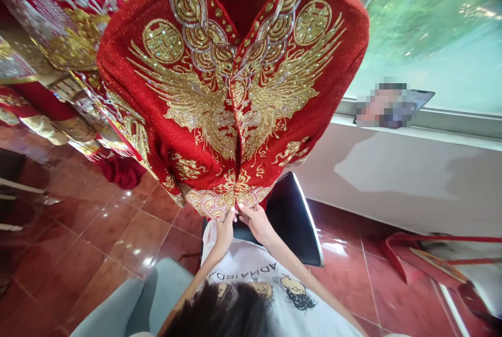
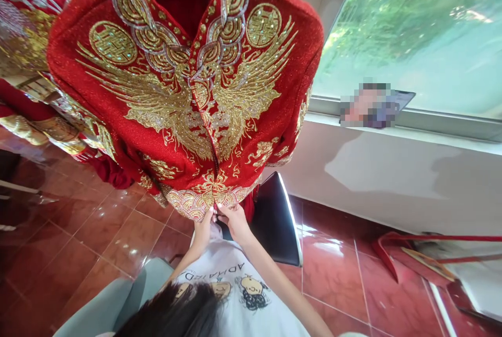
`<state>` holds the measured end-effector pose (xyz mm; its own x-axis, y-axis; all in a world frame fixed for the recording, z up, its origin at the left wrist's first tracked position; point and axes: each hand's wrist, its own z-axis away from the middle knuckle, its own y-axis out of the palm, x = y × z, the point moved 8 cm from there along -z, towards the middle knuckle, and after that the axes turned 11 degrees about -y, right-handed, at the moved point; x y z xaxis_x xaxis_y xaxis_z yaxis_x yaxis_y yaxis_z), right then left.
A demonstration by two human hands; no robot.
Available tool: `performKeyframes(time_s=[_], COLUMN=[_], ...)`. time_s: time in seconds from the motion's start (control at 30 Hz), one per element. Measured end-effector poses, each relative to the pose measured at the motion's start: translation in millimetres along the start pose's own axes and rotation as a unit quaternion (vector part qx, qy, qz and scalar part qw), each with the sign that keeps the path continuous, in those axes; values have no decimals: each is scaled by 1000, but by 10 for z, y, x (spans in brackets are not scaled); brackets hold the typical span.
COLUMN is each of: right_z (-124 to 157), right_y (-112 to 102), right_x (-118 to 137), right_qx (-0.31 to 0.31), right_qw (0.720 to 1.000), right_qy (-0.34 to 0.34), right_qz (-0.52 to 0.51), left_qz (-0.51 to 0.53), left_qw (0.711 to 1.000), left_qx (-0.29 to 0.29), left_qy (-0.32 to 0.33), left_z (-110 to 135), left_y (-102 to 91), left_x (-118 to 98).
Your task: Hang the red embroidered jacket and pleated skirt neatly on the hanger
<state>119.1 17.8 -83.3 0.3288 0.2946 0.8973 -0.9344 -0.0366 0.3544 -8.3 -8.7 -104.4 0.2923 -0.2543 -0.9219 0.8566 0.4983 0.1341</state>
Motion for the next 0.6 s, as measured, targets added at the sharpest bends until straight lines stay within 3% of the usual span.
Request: performKeyframes(time_s=[0.13, 0.27, 0.47, 0.6], right_z=[74, 44, -82, -135], right_y=[-92, -19, 37, 85], right_x=[-51, 94, 256, 130], right_qx=[16, -4, -51, -33], right_qw=[991, 983, 977, 990], right_qy=[38, -23, -70, -5], right_qz=[125, 184, 193, 140], left_qz=[-2, 14, 40, 65], left_qw=[1000, 1000, 999, 998], left_qx=[18, 23, 10, 8], left_qy=[-1, -4, -9, -24], left_z=[-49, -82, -134, -168], left_y=[19, 52, 58, 97], left_x=[12, 46, 97, 159])
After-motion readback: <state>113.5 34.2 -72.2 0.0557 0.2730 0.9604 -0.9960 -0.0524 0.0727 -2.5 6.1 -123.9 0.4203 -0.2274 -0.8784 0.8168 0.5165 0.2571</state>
